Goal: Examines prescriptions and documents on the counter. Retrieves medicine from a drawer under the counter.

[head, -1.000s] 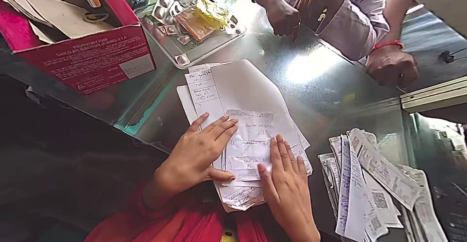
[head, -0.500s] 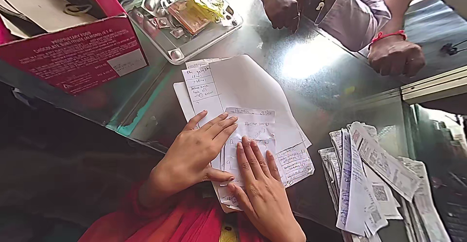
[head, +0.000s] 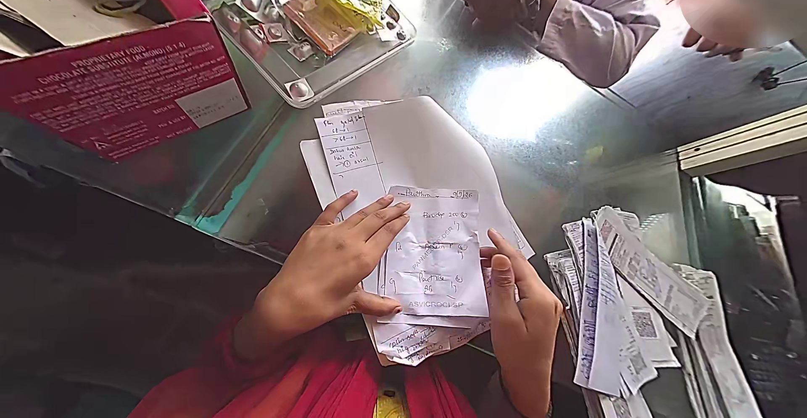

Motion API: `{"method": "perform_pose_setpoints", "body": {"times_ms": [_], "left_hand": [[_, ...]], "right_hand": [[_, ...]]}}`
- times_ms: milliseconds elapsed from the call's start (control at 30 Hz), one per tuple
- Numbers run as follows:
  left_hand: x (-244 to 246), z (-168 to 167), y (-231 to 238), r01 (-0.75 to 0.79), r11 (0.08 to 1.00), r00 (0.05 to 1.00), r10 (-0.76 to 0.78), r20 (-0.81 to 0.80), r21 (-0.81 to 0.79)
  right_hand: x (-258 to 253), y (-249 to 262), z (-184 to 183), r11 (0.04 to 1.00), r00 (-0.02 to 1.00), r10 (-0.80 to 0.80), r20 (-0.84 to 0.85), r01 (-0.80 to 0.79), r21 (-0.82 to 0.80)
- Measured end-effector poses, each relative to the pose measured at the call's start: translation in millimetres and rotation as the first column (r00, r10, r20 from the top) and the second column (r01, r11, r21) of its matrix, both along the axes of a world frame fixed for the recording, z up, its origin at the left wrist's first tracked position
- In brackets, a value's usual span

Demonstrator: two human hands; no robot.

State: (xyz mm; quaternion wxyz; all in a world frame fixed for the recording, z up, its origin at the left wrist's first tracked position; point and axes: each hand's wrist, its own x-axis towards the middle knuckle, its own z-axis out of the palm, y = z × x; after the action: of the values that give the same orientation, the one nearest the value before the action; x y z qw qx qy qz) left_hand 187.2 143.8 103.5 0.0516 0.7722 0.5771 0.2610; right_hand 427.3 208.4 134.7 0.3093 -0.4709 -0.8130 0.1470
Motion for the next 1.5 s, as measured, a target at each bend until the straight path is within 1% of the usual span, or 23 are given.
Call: {"method": "perform_pose_setpoints", "body": {"times_ms": [100, 200, 333, 433, 500, 567, 633, 700, 800, 967, 1067, 1167, 1233, 1333, 1500], "left_hand": [[0, 0, 0, 0.000, 1.000, 1.000, 0.000, 0.002, 0.004], [0, 0, 0, 0.000, 1.000, 1.000, 0.000, 0.009, 0.003], [0, -1, -1, -0.003, 1.000, 0.999, 0.002, 0.039, 0.027], [0, -2, -1, 0.004, 1.000, 1.000, -0.005, 0.028, 0.024], [0, -2, -2, 0.012, 1.000, 1.000, -0.013, 0.025, 0.011], [0, -1, -2, 0.010, 1.000, 1.000, -0.010, 0.019, 0.003], [0, -1, -2, 0.001, 1.000, 1.000, -0.001, 0.015, 0.008], [0, -1, -2, 0.001, 1.000, 1.000, -0.001, 0.020, 0.008], [0, -2, -2, -0.002, 1.000, 1.000, 0.002, 0.030, 0.009], [0, -1, -3, 0.009, 0.999, 0.999, -0.011, 0.039, 0.045], [1, -2, -5, 0.016, 0.992, 0.999, -0.022, 0.046, 0.121], [2, -3, -8, 0.021, 0.982, 0.994, -0.041, 0.105, 0.185], [1, -5, -9, 0.042, 0.974, 0.986, -0.076, 0.147, 0.221], [0, -6, -10, 0.082, 0.964, 0.980, -0.125, 0.157, 0.253], [0, -6, -11, 0.096, 0.958, 0.975, -0.145, 0.171, 0.269]], "right_hand": [[4, -1, -1, 0.994, 0.991, 0.046, -0.124, -0.057, -0.093], [2, -3, -4, 0.993, 0.981, 0.071, -0.181, -0.088, -0.085], [3, -3, -3, 0.990, 0.938, 0.040, -0.343, -0.083, -0.111], [10, -2, 3, 0.990, 0.881, -0.049, -0.470, -0.019, -0.140], [21, 1, 9, 0.993, 0.858, -0.101, -0.504, 0.059, -0.099], [32, 5, 16, 0.979, 0.803, -0.187, -0.567, 0.201, -0.038], [43, 6, 23, 0.948, 0.714, -0.266, -0.648, 0.315, -0.043], [51, 5, 25, 0.931, 0.634, -0.299, -0.713, 0.357, -0.073], [61, 4, 21, 0.929, 0.572, -0.318, -0.756, 0.347, -0.128], [64, 2, 14, 0.940, 0.566, -0.307, -0.765, 0.305, -0.151], [64, 2, 14, 0.940, 0.559, -0.309, -0.769, 0.305, -0.156], [63, 2, 13, 0.943, 0.562, -0.300, -0.771, 0.294, -0.153], [62, 2, 12, 0.946, 0.573, -0.292, -0.766, 0.289, -0.144], [60, 2, 9, 0.954, 0.594, -0.268, -0.759, 0.273, -0.123], [59, 3, 3, 0.967, 0.616, -0.223, -0.755, 0.240, -0.089]]}}
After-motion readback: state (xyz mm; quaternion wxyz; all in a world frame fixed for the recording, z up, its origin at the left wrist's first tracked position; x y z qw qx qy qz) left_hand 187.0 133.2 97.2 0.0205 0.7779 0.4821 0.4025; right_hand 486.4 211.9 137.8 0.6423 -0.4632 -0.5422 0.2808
